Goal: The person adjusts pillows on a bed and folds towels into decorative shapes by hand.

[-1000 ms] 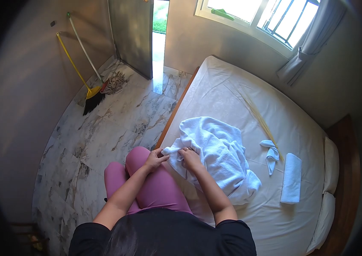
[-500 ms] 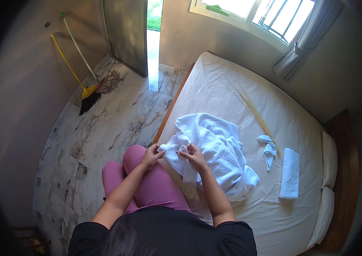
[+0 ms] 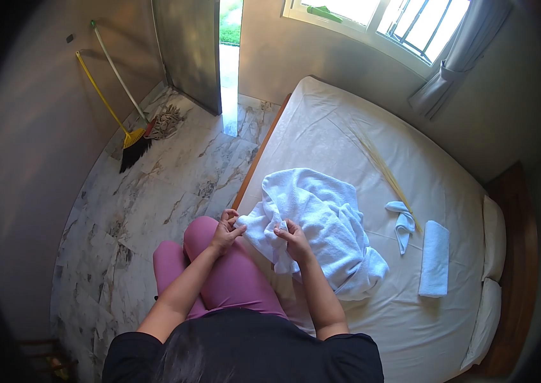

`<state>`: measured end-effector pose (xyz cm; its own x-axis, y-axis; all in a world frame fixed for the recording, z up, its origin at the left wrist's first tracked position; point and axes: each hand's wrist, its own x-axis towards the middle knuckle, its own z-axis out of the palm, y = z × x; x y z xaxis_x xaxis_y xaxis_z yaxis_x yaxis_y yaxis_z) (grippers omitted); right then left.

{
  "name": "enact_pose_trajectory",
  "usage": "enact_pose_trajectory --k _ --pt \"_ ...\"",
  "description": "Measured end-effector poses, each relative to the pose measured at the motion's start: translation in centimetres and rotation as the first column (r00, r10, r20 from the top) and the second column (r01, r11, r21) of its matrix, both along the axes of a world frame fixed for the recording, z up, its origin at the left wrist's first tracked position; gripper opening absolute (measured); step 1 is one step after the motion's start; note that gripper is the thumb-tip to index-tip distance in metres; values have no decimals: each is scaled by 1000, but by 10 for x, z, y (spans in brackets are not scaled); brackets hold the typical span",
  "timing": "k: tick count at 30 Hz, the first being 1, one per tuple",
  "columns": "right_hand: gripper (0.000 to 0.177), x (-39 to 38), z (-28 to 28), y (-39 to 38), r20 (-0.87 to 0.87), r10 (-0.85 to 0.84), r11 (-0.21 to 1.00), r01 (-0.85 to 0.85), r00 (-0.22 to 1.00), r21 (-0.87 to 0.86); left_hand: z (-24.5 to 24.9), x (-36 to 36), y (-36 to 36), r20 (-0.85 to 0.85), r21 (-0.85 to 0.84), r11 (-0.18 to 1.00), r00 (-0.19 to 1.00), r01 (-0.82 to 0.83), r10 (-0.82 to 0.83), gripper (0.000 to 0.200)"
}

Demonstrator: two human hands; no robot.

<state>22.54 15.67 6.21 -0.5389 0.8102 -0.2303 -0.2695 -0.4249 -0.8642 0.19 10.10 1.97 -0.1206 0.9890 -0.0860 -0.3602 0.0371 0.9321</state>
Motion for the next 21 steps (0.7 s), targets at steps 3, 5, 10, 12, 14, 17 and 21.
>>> enact_pose_trajectory --k 3,5,10,12,14,17,21 --pt "14 2 -6 3 -21 14 1000 -14 1000 -8 -9 -3 0 -13 22 999 999 48 -48 24" --pt "18 5 4 2 26 -11 998 13 1000 -67 -10 -7 -1 -87 4 995 991 100 -100 26" --pt "28 21 36 39 367 123 983 -163 922 80 6 0 0 -678 203 979 726 33 116 29" --pt "23 47 53 85 436 -1 887 -201 900 417 2 -14 17 -855 219 971 498 93 145 25" --pt "17 73 123 121 184 -334 785 165 925 597 12 -36 46 -869 287 957 413 -31 274 14" --pt "15 123 261 123 -217 -869 96 581 446 808 85 -60 83 -529 437 775 566 -457 632 7" --pt "21 185 335 63 -555 -815 -350 623 166 699 134 -69 95 -109 364 658 672 -659 733 15"
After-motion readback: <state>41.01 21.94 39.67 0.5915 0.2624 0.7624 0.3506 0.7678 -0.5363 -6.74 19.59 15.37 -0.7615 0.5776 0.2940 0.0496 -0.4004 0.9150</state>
